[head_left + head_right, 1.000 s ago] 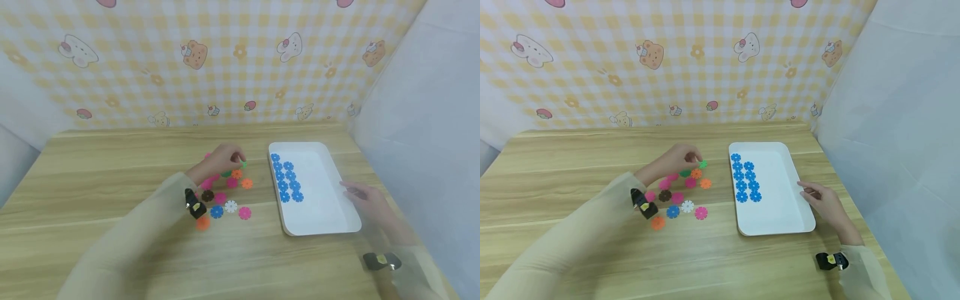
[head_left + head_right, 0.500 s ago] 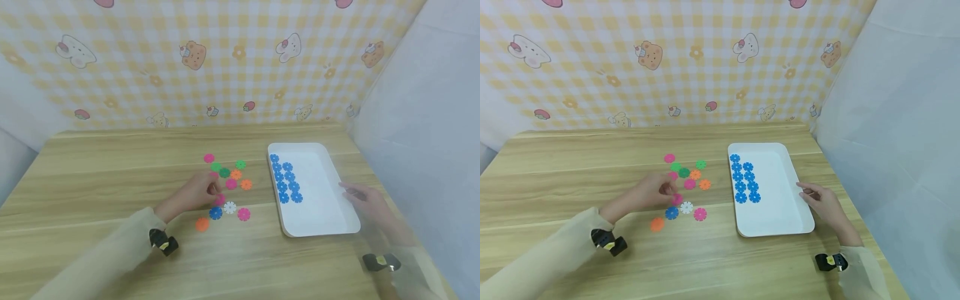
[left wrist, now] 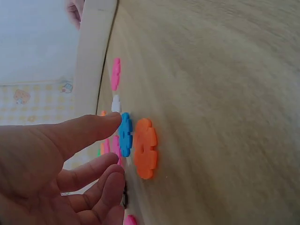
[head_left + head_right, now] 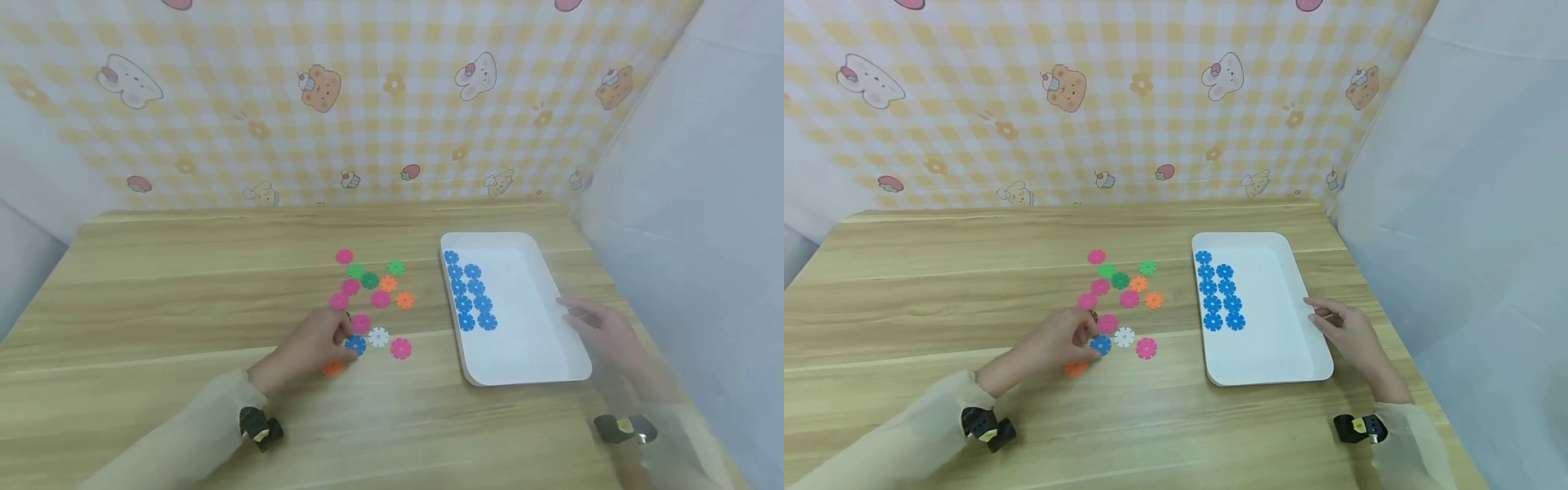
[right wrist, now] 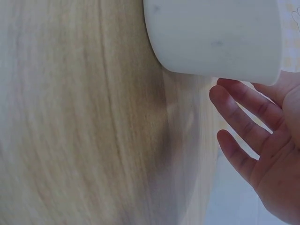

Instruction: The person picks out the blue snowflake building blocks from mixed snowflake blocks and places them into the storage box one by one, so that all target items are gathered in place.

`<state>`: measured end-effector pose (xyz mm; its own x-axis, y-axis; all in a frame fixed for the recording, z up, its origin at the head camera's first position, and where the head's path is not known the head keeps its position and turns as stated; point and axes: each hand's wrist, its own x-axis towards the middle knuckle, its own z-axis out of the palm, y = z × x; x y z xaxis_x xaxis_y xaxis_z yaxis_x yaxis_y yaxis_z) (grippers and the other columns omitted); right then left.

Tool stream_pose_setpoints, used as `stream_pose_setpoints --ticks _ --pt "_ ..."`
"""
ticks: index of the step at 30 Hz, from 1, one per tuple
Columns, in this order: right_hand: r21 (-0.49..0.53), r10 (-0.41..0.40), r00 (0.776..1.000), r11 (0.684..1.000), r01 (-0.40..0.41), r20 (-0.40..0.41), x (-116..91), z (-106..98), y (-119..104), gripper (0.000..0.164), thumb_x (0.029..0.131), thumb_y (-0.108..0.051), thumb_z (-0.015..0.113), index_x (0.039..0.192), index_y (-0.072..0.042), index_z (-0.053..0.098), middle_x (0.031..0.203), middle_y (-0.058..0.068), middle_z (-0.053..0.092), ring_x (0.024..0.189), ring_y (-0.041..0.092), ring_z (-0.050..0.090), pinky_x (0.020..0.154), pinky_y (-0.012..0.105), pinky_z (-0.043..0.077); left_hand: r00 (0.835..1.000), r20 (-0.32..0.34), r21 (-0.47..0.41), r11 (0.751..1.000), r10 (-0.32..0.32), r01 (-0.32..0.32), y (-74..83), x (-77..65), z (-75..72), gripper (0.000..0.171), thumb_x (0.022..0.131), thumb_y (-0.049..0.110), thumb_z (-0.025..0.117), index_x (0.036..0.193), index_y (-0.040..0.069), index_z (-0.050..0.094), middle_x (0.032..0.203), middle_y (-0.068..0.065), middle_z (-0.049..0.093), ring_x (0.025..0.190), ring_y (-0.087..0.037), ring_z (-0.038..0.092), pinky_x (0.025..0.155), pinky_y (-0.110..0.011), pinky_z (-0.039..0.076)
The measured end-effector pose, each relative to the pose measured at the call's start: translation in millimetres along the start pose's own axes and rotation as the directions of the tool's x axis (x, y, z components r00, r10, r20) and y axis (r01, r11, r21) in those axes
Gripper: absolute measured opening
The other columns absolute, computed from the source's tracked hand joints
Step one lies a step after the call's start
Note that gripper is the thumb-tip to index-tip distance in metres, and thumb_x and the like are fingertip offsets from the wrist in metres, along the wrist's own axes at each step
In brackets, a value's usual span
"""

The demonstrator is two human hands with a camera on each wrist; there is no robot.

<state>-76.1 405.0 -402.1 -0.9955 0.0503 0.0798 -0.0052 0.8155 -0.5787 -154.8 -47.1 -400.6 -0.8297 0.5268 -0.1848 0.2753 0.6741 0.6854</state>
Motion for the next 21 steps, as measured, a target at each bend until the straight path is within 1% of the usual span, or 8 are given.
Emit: stream_pose_setpoints --ticks 6,10,18,21 --pt "0.002 0.005 1.000 1.000 -0.005 0.001 0.2 -0.2 0.4 0.034 0.092 -0.020 0.055 0.121 -0.003 0.057 0.097 0.016 0.064 0.076 -0.004 0.054 0.066 0.021 0.046 1.000 -0.014 0.046 0.999 0.013 -0.012 -1.0 2.4 4.0 0.027 0.068 0.012 0.080 0.082 0.005 0.058 0.074 -0.003 0.050 0.069 -0.015 0.044 0.059 -0.027 0.042" --pt "0.008 -0.003 1.000 1.000 0.003 -0.001 0.2 -0.2 -0.4 0.033 0.092 -0.019 0.056 0.121 -0.003 0.057 0.098 0.017 0.064 0.076 -0.004 0.054 0.066 0.021 0.046 1.000 -0.006 0.069 0.998 0.000 0.000 -0.9 4.7 5.1 0.027 0.068 0.012 0.080 0.080 0.005 0.057 0.073 -0.003 0.049 0.067 -0.015 0.044 0.058 -0.027 0.041" --pt "0.026 -0.011 1.000 1.000 0.011 -0.004 -0.1 0.3 -1.0 0.033 0.092 -0.018 0.055 0.121 -0.002 0.057 0.099 0.018 0.064 0.077 -0.005 0.054 0.066 0.019 0.046 0.999 0.023 0.066 0.997 -0.032 0.030 1.8 7.1 5.8 0.027 0.068 0.007 0.077 0.077 0.006 0.052 0.067 -0.001 0.049 0.061 -0.015 0.044 0.052 -0.026 0.039" --pt "0.029 -0.008 1.000 1.000 0.008 -0.002 -0.3 0.3 -1.2 0.033 0.092 -0.018 0.055 0.121 -0.002 0.057 0.098 0.017 0.064 0.077 -0.005 0.054 0.066 0.019 0.046 0.999 0.024 0.062 0.998 -0.020 0.019 3.4 7.1 6.9 0.028 0.069 0.005 0.076 0.078 0.007 0.050 0.067 -0.001 0.048 0.062 -0.016 0.044 0.053 -0.026 0.039"
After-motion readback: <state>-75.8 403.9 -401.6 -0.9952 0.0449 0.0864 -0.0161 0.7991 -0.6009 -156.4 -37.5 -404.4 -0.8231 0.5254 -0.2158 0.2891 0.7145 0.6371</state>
